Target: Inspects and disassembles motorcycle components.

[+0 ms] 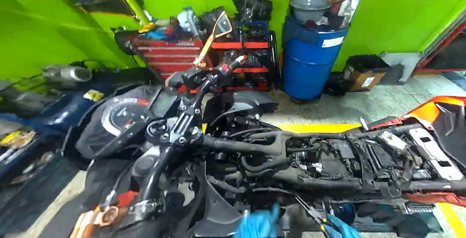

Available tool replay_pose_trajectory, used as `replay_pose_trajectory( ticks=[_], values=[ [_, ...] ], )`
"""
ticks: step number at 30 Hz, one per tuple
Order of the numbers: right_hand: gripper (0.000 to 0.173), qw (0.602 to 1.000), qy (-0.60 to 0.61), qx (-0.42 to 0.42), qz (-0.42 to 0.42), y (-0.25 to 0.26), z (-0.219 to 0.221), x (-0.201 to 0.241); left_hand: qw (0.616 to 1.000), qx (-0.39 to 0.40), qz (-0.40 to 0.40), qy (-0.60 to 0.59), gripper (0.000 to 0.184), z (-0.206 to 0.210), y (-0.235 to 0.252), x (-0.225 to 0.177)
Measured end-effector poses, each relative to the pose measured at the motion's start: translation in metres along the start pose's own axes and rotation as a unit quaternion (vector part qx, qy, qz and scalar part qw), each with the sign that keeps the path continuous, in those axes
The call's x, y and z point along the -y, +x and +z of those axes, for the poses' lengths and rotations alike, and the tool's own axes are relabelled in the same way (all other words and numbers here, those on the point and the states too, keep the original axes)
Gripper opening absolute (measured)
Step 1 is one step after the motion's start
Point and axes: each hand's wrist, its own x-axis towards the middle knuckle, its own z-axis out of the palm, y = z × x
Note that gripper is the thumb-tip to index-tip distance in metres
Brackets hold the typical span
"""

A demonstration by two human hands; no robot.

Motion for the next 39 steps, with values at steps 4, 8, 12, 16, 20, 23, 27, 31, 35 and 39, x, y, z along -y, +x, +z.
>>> replay_pose_trajectory(
  ticks=[4,8,12,16,20,23,27,31,35,39],
  values=[
    [0.047,0.995,-0.065,0.077,-0.011,0.067,0.004,0.019,0.978,-0.014,-0.131,0.163,0.057,0.007,0.076,0.044],
    [0.05,0.969,-0.201,0.145,-0.025,0.141,-0.005,0.039,0.937,0.139,-0.203,0.246,0.08,0.021,0.117,0.068],
    [0.034,0.939,-0.287,0.187,-0.041,0.169,-0.031,0.073,0.938,0.224,-0.101,0.243,0.08,0.029,0.13,0.086],
    [0.036,0.901,-0.326,0.278,-0.06,0.174,-0.058,0.104,0.934,0.229,-0.052,0.27,0.088,0.021,0.119,0.085],
    [0.034,0.911,-0.313,0.269,-0.009,0.174,-0.023,0.11,0.916,0.255,-0.012,0.31,0.086,0.024,0.121,0.091],
    [0.029,0.923,-0.304,0.235,-0.015,0.172,-0.003,0.114,0.9,0.256,0.077,0.343,0.063,0.024,0.15,0.108],
    [0.035,0.95,-0.234,0.207,-0.003,0.177,-0.004,0.101,0.912,0.228,0.131,0.314,0.04,0.03,0.163,0.125],
    [0.045,0.961,-0.197,0.192,0.008,0.174,0.002,0.094,0.897,0.264,0.1,0.34,0.049,0.028,0.163,0.116],
    [0.04,0.965,-0.162,0.201,0.034,0.178,0.001,0.093,0.866,0.302,0.102,0.385,0.057,0.028,0.17,0.108],
    [0.033,0.97,-0.13,0.202,0.032,0.181,0.003,0.086,0.854,0.308,0.133,0.397,0.054,0.033,0.173,0.108]
  ],
)
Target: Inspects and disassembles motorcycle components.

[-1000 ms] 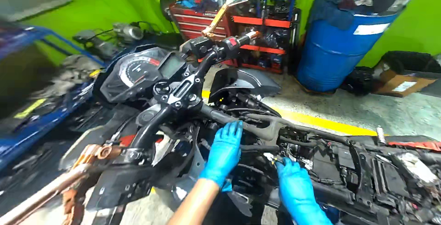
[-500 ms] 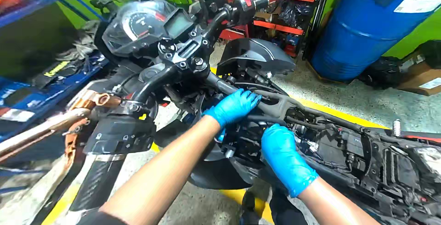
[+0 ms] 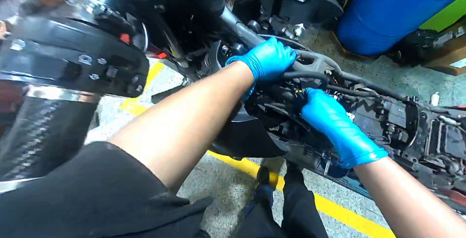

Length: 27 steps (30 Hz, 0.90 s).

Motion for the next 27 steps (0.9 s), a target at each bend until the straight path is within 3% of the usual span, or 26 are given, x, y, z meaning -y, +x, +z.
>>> replay_pose_trajectory(
  ticks=[2,5,7,11,14,27],
  values=[
    [0.031,1.0,0.001,0.006,-0.002,0.001,-0.002,0.0,0.999,-0.011,0.023,0.023,0.057,0.004,0.003,0.003],
    [0.031,1.0,-0.007,0.023,-0.01,0.005,-0.008,0.0,0.999,0.005,0.033,0.028,0.08,0.002,0.006,0.006],
    [0.028,0.998,-0.057,0.026,-0.018,0.0,-0.013,0.001,0.999,0.011,0.036,0.016,0.086,0.0,0.008,0.008],
    [0.028,0.987,-0.157,0.021,-0.011,-0.015,-0.017,0.013,0.998,-0.008,0.055,0.015,0.079,0.005,0.012,0.016],
    [0.034,0.988,-0.155,0.012,0.001,-0.019,-0.012,0.022,0.997,-0.024,0.065,0.02,0.075,0.008,0.013,0.02],
    [0.019,0.981,-0.195,-0.001,0.01,-0.01,-0.017,0.045,0.996,-0.037,0.085,0.013,0.071,0.01,0.014,0.025]
  ],
)
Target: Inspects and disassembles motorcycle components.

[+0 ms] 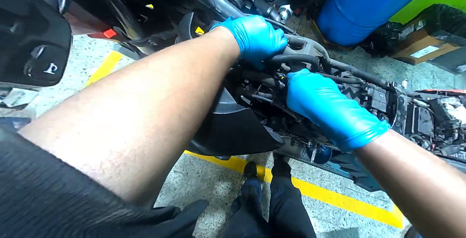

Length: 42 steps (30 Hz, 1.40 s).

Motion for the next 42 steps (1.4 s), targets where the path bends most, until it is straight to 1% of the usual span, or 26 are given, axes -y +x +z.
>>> replay_pose_trajectory(
  ticks=[4,7,9,11,13,14,15,16,18,19,20,21,22,24,26,28,30,32,34,35,36,37,38,40,41,42],
  values=[
    [0.007,0.994,-0.088,-0.02,-0.059,0.012,-0.012,-0.007,1.0,-0.005,-0.001,0.007,0.071,0.003,0.003,0.0],
    [0.007,0.985,-0.12,-0.032,-0.121,0.022,-0.028,-0.012,1.0,-0.019,0.002,-0.002,0.069,0.009,0.004,0.001],
    [0.008,0.978,-0.138,-0.022,-0.153,0.024,-0.045,-0.011,1.0,-0.023,0.0,-0.002,0.071,0.01,0.004,0.001],
    [0.01,0.97,-0.175,-0.009,-0.169,0.025,-0.055,-0.001,0.999,-0.036,0.005,0.001,0.066,0.01,0.002,0.001],
    [0.014,0.959,-0.226,0.007,-0.173,0.015,-0.055,0.017,0.999,-0.041,0.007,-0.01,0.056,0.007,0.0,0.0],
    [0.015,0.947,-0.267,0.017,-0.177,0.012,-0.052,0.026,0.999,-0.028,0.002,-0.015,0.054,0.005,0.0,0.001],
    [0.013,0.932,-0.313,0.025,-0.183,0.011,-0.05,0.03,1.0,-0.016,-0.006,-0.024,0.057,0.003,0.0,0.001],
    [0.012,0.923,-0.334,0.018,-0.189,0.011,-0.049,0.026,0.999,-0.008,-0.013,-0.03,0.064,0.003,0.001,0.001],
    [0.009,0.908,-0.35,-0.045,-0.224,0.01,-0.045,-0.006,0.999,-0.002,-0.019,-0.033,0.076,0.005,0.004,0.001],
    [0.004,0.914,-0.323,-0.089,-0.228,0.005,-0.041,-0.03,0.999,-0.002,-0.023,-0.035,0.081,0.006,0.006,-0.001],
    [0.007,0.927,-0.277,-0.122,-0.221,-0.006,-0.034,-0.056,0.999,-0.003,-0.026,-0.036,0.084,0.006,0.008,-0.002],
    [0.018,0.946,-0.213,-0.143,-0.199,-0.024,-0.023,-0.085,0.999,0.0,-0.03,-0.035,0.087,0.004,0.008,-0.004],
    [0.031,0.968,-0.141,-0.14,-0.154,-0.045,-0.007,-0.117,0.999,-0.003,-0.034,-0.034,0.088,0.005,0.008,-0.004],
    [0.037,0.994,0.004,-0.106,-0.015,-0.09,0.033,-0.184,0.998,-0.022,-0.043,-0.039,0.086,0.007,0.006,-0.005],
    [0.046,0.982,0.124,-0.064,0.129,-0.132,0.07,-0.247,0.996,-0.038,-0.063,-0.052,0.082,0.009,0.005,-0.008],
    [0.054,0.949,0.207,-0.066,0.23,-0.164,0.099,-0.299,0.992,-0.015,-0.107,-0.066,0.083,0.007,0.008,-0.019],
    [0.058,0.926,0.245,-0.094,0.272,-0.174,0.12,-0.328,0.983,0.035,-0.159,-0.083,0.09,0.004,0.011,-0.029],
    [0.058,0.92,0.245,-0.121,0.281,-0.163,0.131,-0.343,0.972,0.072,-0.204,-0.095,0.093,-0.002,0.016,-0.033],
    [0.055,0.925,0.221,-0.146,0.272,-0.144,0.137,-0.354,0.953,0.101,-0.258,-0.123,0.09,-0.016,0.022,-0.047],
    [0.052,0.926,0.214,-0.182,0.253,-0.132,0.141,-0.359,0.939,0.088,-0.295,-0.15,0.086,-0.027,0.025,-0.057],
    [0.05,0.924,0.207,-0.227,0.227,-0.121,0.147,-0.362,0.924,0.052,-0.335,-0.179,0.083,-0.039,0.026,-0.072],
    [0.049,0.921,0.201,-0.266,0.2,-0.11,0.154,-0.363,0.903,-0.008,-0.374,-0.211,0.078,-0.051,0.023,-0.098],
    [0.049,0.921,0.201,-0.279,0.183,-0.1,0.157,-0.362,0.875,-0.075,-0.412,-0.243,0.072,-0.064,0.018,-0.13],
    [0.055,0.93,0.203,-0.253,0.173,-0.084,0.153,-0.36,0.8,-0.176,-0.477,-0.319,0.06,-0.088,0.015,-0.21],
    [0.057,0.941,0.19,-0.222,0.169,-0.078,0.149,-0.362,0.758,-0.186,-0.497,-0.379,0.053,-0.098,0.017,-0.254],
    [0.062,0.957,0.171,-0.168,0.162,-0.073,0.143,-0.366,0.719,-0.157,-0.503,-0.454,0.048,-0.104,0.016,-0.297]
  ],
)
